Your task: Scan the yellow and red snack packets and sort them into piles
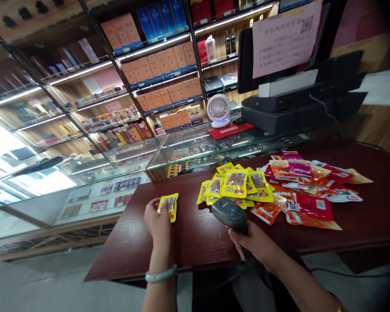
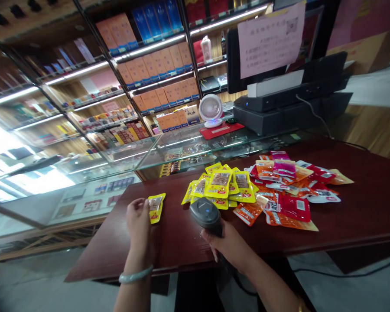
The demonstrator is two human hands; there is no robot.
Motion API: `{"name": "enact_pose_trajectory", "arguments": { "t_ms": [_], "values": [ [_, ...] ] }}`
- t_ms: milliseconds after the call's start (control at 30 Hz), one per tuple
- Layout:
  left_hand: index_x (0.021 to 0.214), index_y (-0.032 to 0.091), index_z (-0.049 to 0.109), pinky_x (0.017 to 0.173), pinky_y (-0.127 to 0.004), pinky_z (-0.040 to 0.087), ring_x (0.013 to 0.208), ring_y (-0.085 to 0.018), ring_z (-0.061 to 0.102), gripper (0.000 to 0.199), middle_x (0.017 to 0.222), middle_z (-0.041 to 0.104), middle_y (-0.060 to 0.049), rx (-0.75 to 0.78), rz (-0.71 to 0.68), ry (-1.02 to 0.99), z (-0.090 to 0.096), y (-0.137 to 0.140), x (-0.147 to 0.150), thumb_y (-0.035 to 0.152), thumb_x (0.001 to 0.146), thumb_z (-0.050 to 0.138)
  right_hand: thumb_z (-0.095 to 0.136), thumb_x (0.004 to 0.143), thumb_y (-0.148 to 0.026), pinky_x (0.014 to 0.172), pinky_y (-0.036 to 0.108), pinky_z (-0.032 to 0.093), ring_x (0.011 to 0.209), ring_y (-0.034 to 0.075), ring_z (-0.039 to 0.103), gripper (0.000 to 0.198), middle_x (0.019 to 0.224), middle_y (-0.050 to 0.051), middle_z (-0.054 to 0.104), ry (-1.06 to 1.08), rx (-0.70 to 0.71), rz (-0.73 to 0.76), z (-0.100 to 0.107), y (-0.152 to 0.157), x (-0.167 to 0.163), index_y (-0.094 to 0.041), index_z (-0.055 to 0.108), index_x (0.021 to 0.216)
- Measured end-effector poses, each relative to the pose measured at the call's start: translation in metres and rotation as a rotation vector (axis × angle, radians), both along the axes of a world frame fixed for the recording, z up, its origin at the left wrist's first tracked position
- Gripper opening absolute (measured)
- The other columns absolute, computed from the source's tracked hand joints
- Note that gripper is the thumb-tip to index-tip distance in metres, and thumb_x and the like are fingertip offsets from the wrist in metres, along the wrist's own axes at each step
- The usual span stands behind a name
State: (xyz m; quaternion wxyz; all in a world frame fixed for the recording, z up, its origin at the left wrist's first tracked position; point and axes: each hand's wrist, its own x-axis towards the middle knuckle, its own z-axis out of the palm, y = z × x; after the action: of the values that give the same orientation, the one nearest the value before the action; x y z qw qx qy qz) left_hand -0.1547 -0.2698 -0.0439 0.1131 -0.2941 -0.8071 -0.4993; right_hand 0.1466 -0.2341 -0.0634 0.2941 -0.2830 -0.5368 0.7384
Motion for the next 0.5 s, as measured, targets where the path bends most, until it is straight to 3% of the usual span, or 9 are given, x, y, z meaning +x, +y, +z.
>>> {"name": "enact_pose_trajectory", "arguments": {
  "t_ms": [100, 167, 367, 433, 500],
  "values": [
    [0.089, 0.020, 0.067, 0.075, -0.032, 0.047, 0.080, -0.022, 0.063, 0.033, 0.088, 0.070, -0.007, -0.199, -0.349, -0.089, 0.002, 0.023, 0.033, 0.051, 0.083, 0.057, 0.072, 0.073, -0.068, 0.042, 0.022, 0.035, 0.038, 0.008, 0.041, 0.055, 0.046, -0.009, 0.049, -0.025, 0.013, -0.014, 0.005, 0.000, 0.006, -0.018, 0.054, 0.090],
    [0.086, 0.020, 0.069, 0.073, -0.031, 0.044, 0.080, -0.023, 0.064, 0.035, 0.087, 0.071, -0.009, -0.336, -0.502, -0.102, 0.001, 0.043, 0.057, 0.053, 0.085, 0.056, 0.072, 0.073, -0.068, 0.042, 0.022, 0.035, 0.039, 0.008, 0.041, 0.056, 0.047, -0.009, 0.050, -0.030, 0.004, -0.023, 0.007, 0.000, 0.009, -0.018, 0.053, 0.090],
    [0.081, 0.018, 0.064, 0.069, -0.027, 0.040, 0.083, -0.022, 0.063, 0.027, 0.087, 0.069, -0.011, -0.561, -0.475, 0.020, 0.003, 0.096, 0.090, 0.045, 0.083, 0.063, 0.072, 0.073, -0.068, 0.042, 0.023, 0.038, 0.039, 0.008, 0.041, 0.057, 0.049, -0.010, 0.049, -0.011, -0.022, -0.055, 0.002, -0.002, 0.013, -0.019, 0.053, 0.096],
    [0.078, 0.020, 0.059, 0.065, -0.025, 0.038, 0.077, -0.019, 0.061, 0.020, 0.081, 0.067, -0.006, -0.550, -0.487, 0.028, 0.002, 0.102, 0.089, 0.039, 0.080, 0.066, 0.070, 0.073, -0.070, 0.041, 0.023, 0.037, 0.037, 0.009, 0.041, 0.056, 0.048, -0.010, 0.049, -0.023, -0.007, -0.044, -0.001, -0.001, 0.012, -0.020, 0.053, 0.091],
    [0.078, 0.021, 0.055, 0.062, -0.023, 0.037, 0.072, -0.016, 0.059, 0.016, 0.076, 0.063, -0.001, -0.439, -0.497, -0.014, 0.000, 0.099, 0.085, 0.034, 0.081, 0.063, 0.069, 0.072, -0.072, 0.040, 0.023, 0.036, 0.035, 0.009, 0.041, 0.056, 0.046, -0.010, 0.048, -0.046, 0.021, -0.019, -0.004, -0.001, 0.009, -0.021, 0.052, 0.085]
  ]
}}
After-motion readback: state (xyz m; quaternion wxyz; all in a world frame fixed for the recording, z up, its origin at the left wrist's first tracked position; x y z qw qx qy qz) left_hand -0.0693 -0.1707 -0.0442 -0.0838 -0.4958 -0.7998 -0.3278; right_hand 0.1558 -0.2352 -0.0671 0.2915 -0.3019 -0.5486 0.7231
